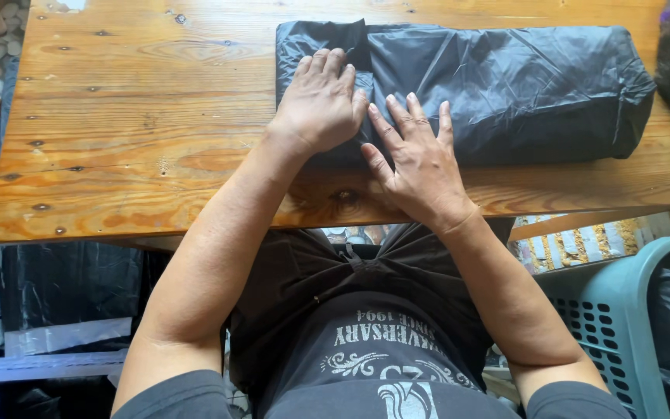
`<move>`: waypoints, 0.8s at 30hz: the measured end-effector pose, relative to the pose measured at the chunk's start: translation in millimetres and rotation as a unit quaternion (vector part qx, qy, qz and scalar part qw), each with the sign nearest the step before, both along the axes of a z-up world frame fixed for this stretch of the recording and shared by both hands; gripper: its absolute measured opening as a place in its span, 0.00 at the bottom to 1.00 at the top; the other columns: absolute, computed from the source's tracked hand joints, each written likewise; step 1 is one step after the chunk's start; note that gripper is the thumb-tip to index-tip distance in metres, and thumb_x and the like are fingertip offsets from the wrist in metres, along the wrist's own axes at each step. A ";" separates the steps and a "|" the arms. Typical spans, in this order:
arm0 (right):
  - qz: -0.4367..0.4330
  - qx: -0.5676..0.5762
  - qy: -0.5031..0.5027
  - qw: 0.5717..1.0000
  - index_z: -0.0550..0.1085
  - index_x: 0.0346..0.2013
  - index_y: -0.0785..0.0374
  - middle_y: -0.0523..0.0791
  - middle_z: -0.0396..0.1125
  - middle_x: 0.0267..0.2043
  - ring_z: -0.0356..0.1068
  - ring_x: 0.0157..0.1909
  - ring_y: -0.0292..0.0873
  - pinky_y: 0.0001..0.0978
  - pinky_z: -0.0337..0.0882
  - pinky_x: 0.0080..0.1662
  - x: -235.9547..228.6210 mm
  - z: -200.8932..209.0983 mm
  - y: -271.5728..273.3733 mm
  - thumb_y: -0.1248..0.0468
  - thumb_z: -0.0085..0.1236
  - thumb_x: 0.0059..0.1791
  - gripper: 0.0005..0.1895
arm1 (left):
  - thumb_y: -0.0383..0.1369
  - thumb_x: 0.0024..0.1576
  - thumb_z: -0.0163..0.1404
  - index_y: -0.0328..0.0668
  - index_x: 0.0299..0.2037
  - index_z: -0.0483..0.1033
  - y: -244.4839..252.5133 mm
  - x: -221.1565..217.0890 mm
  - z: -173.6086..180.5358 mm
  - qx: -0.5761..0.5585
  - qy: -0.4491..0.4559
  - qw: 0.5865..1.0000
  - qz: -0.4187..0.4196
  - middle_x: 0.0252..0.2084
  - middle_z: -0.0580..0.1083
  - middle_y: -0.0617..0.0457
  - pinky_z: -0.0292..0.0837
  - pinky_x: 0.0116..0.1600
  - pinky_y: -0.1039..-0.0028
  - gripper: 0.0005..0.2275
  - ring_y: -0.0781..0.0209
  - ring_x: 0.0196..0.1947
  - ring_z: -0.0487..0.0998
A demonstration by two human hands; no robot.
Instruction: The person folds a large black plastic bag by hand on a wooden table, smoothing it out and folding it into a smaller rectangular shape.
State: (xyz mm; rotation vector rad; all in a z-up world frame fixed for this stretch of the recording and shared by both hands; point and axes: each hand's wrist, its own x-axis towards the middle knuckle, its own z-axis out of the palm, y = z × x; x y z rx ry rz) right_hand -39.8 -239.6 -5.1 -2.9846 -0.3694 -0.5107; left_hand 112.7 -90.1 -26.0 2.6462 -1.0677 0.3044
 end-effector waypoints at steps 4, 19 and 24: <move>0.001 -0.010 0.010 1.000 0.65 0.73 0.58 0.54 0.59 0.74 0.51 0.77 0.59 0.72 0.35 0.70 0.1 1.7 -2.7 0.45 0.38 0.60 0.31 | 0.47 0.63 0.33 0.28 0.62 0.69 -6.1 14.5 17.8 0.041 0.040 0.997 -0.046 0.77 0.52 0.37 0.38 0.75 0.48 0.29 0.45 0.77 0.46; 0.002 -0.008 -0.008 1.000 0.66 0.72 0.56 0.54 0.61 0.72 0.53 0.76 0.60 0.74 0.33 0.69 1.2 -3.9 -3.4 0.45 0.38 0.61 0.30 | 0.49 0.62 0.29 0.43 0.75 0.55 -19.5 14.7 31.4 0.127 0.064 0.990 -0.020 0.77 0.50 0.40 0.36 0.74 0.49 0.32 0.49 0.77 0.45; 0.000 0.001 -0.019 1.000 0.69 0.69 0.57 0.54 0.62 0.72 0.55 0.75 0.60 0.73 0.39 0.69 -1.4 -6.2 -5.9 0.46 0.40 0.60 0.28 | 0.45 0.63 0.32 0.43 0.73 0.60 -6.1 -8.7 25.1 0.090 0.053 0.993 -0.046 0.78 0.48 0.37 0.34 0.75 0.48 0.28 0.47 0.78 0.41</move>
